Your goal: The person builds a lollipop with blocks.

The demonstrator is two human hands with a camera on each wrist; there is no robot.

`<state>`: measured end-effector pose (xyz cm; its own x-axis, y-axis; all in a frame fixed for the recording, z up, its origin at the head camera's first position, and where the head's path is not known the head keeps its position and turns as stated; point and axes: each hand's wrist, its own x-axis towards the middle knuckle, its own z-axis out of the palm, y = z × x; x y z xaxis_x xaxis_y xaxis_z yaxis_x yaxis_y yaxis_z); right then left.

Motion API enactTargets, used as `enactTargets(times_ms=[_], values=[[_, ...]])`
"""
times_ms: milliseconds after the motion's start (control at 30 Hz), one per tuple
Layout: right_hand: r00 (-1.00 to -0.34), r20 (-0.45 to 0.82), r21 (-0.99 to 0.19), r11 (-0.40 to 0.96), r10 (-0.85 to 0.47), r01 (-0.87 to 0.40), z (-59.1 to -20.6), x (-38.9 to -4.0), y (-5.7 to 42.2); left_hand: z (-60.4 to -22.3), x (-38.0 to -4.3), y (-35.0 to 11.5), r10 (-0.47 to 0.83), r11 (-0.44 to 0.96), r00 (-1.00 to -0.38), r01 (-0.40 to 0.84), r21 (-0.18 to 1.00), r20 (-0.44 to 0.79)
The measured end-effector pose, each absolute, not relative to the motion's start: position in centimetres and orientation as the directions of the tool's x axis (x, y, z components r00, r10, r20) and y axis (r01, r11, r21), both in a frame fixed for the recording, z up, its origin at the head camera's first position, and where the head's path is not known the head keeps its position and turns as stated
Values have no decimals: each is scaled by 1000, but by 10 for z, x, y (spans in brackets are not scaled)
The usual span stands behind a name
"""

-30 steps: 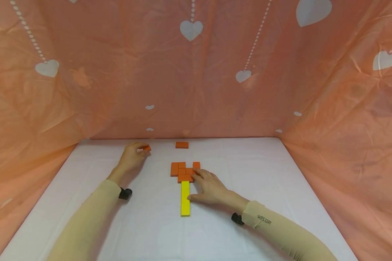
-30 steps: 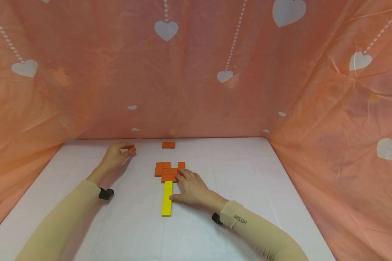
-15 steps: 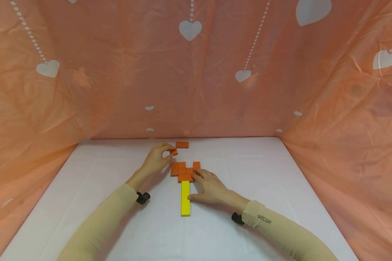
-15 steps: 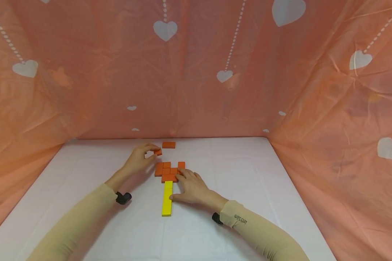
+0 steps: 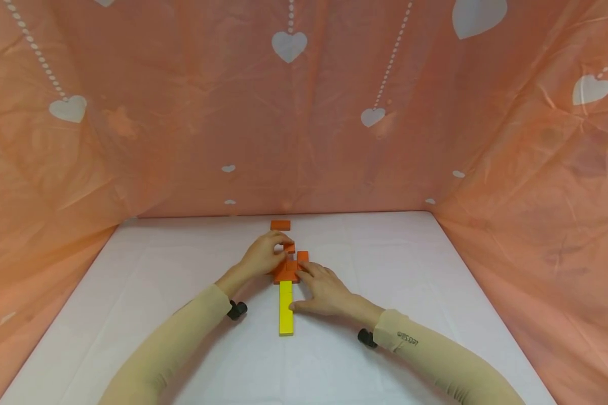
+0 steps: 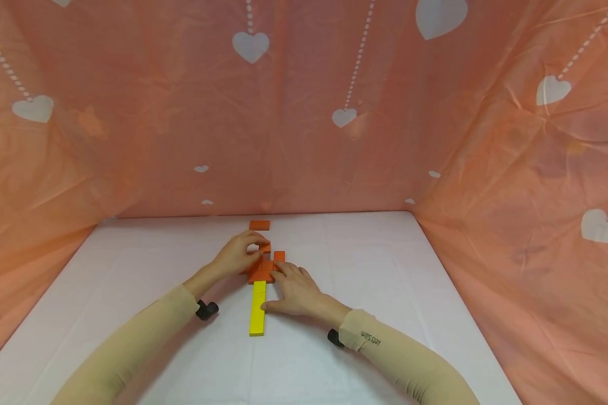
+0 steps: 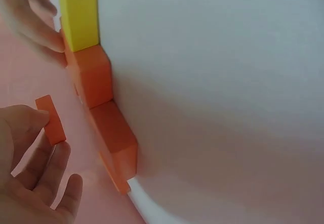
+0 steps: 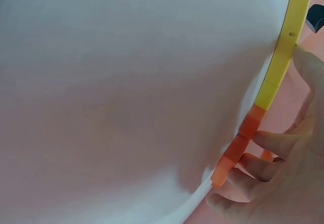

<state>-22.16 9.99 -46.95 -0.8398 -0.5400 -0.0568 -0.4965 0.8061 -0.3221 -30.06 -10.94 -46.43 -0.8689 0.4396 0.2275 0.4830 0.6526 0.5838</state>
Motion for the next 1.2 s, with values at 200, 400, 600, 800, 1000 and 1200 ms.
enactTargets(times_ms=[200,400,600,800,1000,1200], values=[[-842,-57,-317,809,-537,-495,-469,-221,98,-467,-302,-107,478,682,-862,485,548,168],[-840,-55,-319,806,-540,-498,-471,-222,99,-469,-305,-104,478,697,-866,474,538,145],[-832,-38,-315,797,-553,-515,-474,-223,101,-470,-306,-101,480,713,-872,455,533,101],[-830,-32,-326,790,-558,-519,-475,-224,101,-470,-306,-101,476,699,-876,433,570,81],[-830,-42,-329,792,-556,-514,-475,-224,101,-472,-308,-101,491,695,-867,449,561,85],[-832,-42,-323,795,-553,-513,-475,-224,100,-473,-308,-101,497,701,-866,438,563,56]])
